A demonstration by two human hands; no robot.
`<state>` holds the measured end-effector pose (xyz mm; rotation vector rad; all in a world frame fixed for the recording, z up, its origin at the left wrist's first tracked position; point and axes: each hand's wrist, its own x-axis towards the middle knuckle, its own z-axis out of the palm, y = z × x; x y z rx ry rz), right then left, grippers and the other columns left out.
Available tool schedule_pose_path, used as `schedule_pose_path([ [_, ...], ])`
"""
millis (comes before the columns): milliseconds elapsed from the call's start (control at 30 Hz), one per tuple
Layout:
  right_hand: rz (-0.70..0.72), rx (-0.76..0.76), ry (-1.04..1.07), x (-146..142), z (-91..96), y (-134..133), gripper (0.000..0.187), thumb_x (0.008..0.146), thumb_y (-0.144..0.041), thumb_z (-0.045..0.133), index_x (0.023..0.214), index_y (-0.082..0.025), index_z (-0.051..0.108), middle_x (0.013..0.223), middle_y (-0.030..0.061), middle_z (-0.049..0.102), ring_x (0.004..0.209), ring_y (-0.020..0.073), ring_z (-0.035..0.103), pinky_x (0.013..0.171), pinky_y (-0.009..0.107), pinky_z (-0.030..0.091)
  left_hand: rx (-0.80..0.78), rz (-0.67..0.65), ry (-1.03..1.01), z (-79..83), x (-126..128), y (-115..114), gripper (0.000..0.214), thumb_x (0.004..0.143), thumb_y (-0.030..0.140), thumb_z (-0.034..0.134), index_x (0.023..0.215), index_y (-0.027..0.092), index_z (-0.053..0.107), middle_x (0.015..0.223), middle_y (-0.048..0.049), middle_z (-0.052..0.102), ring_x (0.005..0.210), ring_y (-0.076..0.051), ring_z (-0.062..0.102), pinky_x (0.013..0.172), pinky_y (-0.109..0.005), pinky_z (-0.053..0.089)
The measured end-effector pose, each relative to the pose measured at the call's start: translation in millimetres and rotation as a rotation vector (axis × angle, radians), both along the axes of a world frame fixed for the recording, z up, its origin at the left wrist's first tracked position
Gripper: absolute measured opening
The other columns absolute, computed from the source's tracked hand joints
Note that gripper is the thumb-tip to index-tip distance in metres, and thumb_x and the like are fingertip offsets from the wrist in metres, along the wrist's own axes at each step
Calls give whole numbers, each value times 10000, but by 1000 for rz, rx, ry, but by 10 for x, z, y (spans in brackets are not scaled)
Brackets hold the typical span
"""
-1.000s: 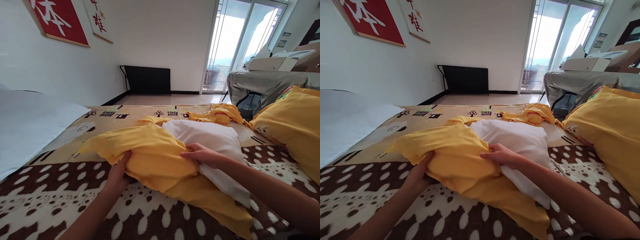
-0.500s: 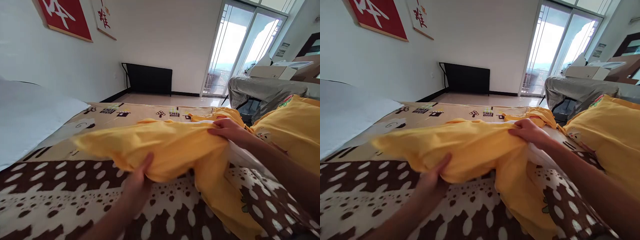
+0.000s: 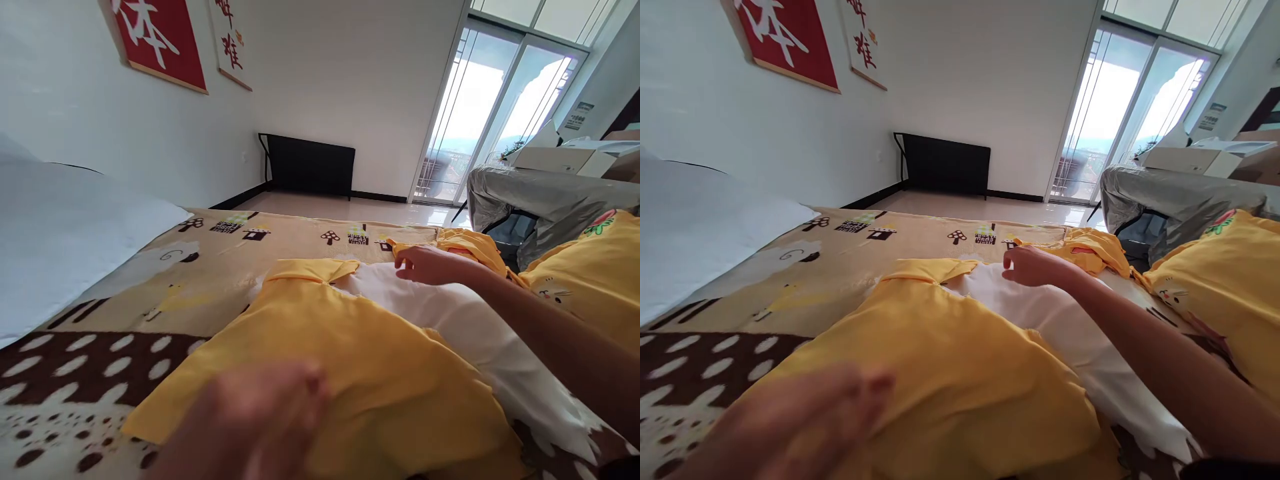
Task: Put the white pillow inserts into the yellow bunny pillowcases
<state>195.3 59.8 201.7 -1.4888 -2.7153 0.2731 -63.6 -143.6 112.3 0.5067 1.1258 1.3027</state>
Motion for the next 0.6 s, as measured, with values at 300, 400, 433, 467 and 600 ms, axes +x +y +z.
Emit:
schedule_pose_path([
  [300,98,143,-229,-244,-462,933,204,856,-162,500,984,-150,658,1039,139,673,991,256,611,811,325,422,118,203,1119,-94,-920,1787,171,703,280,642,803,144,614,1102,-212,647,1216,-421,475,1058,-533,290],
  [400,61,134,-201,-334,-689,1126,263,906,-258,451,1057,-175,649,1060,122,677,980,236,623,804,310,437,58,121,1159,-562,-1086,1901,353,748,413,540,911,106,606,1107,-259,637,1159,-426,526,1003,-525,351],
  [433,39,132,-187,-377,-797,1170,302,914,-307,447,1124,-182,625,1100,123,667,999,237,619,809,311,441,46,98,1165,-655,-1122,1909,412,761,453,509,959,104,600,1114,-254,639,1153,-416,535,993,-510,366],
  [467,17,126,-174,-422,-919,1201,347,918,-352,444,1184,-191,596,1134,121,658,1015,236,616,814,311,445,34,79,1167,-714,-1152,1911,463,773,491,480,1005,106,593,1118,-243,642,1146,-403,544,984,-495,379],
  [600,-44,83,-146,-555,-1370,1223,364,935,-367,401,1192,-212,607,1092,80,687,959,201,639,786,280,455,-46,47,1129,-744,-1236,1928,633,783,613,426,1131,100,551,1112,-230,646,1098,-375,586,947,-473,423],
])
